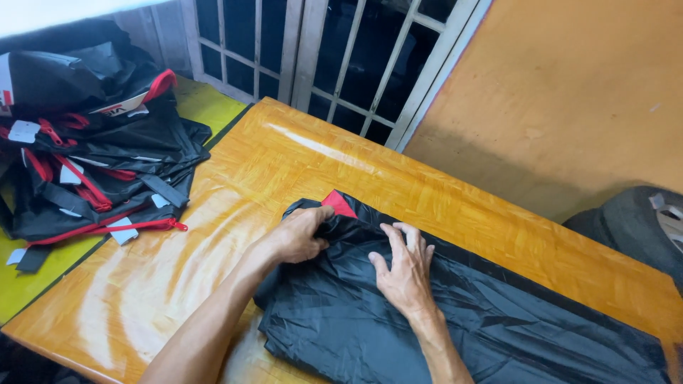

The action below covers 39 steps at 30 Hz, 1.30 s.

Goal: Folding a black and red garment on a wooden table, using a duster to smooth it out.

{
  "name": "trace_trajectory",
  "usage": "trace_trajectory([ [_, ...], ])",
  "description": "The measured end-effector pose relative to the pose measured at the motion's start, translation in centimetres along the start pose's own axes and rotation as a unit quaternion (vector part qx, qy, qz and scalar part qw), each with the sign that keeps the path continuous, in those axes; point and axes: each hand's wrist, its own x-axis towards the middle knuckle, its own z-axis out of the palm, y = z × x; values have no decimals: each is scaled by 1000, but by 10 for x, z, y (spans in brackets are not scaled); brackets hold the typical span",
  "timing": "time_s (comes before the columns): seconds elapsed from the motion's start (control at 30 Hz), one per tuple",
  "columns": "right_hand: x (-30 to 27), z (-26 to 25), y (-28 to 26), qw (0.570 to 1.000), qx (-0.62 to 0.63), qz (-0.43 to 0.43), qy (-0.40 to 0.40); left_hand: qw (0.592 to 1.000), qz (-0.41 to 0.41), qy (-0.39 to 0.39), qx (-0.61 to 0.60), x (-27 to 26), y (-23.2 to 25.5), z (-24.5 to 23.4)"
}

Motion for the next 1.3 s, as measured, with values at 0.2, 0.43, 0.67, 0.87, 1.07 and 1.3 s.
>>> trace_trajectory([
  [0.2,34,-55,81,947,-71,147,-276,992,-91,-25,-87,-15,23,-24],
  [0.43,28,-97,195,954,-51,153,-251,958,-47,24,-280,-10,21,-9],
  [0.67,-54,-184,93,990,-112,-49,-74,936,18,-15,-352,-10,-18,-17],
  [0.87,-164,-185,31,943,-215,-249,59,772,235,-303,-506,-24,-27,-39],
  [1.07,-201,-154,50,965,-126,-215,75,879,101,-352,-306,-13,-15,-25],
  [1.3,-124,-117,-6,995,74,-64,25,949,-57,73,-302,-1,-46,-24],
])
